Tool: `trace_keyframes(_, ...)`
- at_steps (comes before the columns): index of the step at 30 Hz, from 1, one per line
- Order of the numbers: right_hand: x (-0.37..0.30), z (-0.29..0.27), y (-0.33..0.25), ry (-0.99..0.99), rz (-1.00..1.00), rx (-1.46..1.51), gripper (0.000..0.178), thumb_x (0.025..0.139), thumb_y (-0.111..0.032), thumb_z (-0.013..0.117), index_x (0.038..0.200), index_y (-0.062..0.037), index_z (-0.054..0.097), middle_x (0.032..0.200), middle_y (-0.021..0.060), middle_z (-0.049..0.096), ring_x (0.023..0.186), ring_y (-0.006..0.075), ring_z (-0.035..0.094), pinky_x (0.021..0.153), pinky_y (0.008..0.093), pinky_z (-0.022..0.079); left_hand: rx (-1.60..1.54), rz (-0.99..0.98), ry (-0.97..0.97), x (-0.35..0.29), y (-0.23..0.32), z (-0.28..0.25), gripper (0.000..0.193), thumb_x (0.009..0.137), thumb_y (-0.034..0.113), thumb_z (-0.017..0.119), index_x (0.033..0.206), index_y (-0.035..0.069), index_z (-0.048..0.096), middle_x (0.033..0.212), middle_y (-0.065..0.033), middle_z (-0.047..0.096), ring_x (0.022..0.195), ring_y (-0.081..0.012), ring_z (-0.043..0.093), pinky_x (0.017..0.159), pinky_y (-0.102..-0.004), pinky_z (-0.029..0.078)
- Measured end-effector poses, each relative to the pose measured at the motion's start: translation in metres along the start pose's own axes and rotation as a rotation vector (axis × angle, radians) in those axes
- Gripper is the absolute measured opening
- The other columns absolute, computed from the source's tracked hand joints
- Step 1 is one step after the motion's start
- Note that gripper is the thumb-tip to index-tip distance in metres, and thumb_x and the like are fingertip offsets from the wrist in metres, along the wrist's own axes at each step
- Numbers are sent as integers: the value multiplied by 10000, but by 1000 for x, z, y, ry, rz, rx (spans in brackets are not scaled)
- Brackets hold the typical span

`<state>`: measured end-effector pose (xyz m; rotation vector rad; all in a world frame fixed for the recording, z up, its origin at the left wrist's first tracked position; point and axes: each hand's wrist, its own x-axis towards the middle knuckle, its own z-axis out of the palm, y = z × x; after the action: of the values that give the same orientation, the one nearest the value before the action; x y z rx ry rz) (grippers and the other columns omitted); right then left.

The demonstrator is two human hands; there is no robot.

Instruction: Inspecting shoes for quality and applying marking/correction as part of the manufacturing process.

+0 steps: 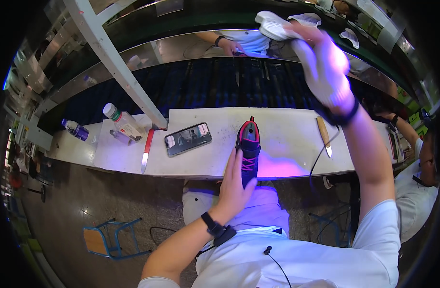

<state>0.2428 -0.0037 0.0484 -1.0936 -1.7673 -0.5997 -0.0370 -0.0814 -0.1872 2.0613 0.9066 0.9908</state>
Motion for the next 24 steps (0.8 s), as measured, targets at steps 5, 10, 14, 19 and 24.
trace_keyframes(5,-97,-100,-68,39,257,490,335,994,-244,750,1226,-7,704,1090,139,757,995,226,733,895,345,574,431,578,-373,-3,-30,-48,587,875,124,717,1451,111,608,1639,-177,450,1550,-351,393,1262,-541,358)
trace_keyframes(10,-169,-82,-83,-51,865,194,202,988,-75,742,1145,5,642,933,42,684,834,122,615,784,268,515,489,926,-433,54,-18,-45,426,893,153,636,1305,59,687,1452,-142,644,1439,-324,545,1211,-530,440)
trace_keyframes(14,-199,-79,-86,83,1107,468,208,1004,-131,726,1125,12,635,974,54,709,878,113,643,828,273,523,170,612,-138,105,42,-35,420,892,57,724,1298,-28,655,1321,-165,710,1274,-362,674,1097,-469,536)
trace_keyframes(19,-218,-71,-103,246,1101,741,509,981,-493,767,1117,-30,606,1052,137,748,994,219,728,954,381,563,-86,180,-143,96,83,-61,383,991,69,715,1329,-78,612,1106,-201,770,1035,-264,775,940,-368,588)
trace_keyframes(24,-206,-66,-111,299,1158,1028,471,919,-405,837,1051,-47,560,1041,210,754,1074,321,735,962,440,582,-285,192,14,74,74,-22,330,908,108,836,1169,11,656,1224,-241,727,1053,-413,759,905,-418,616)
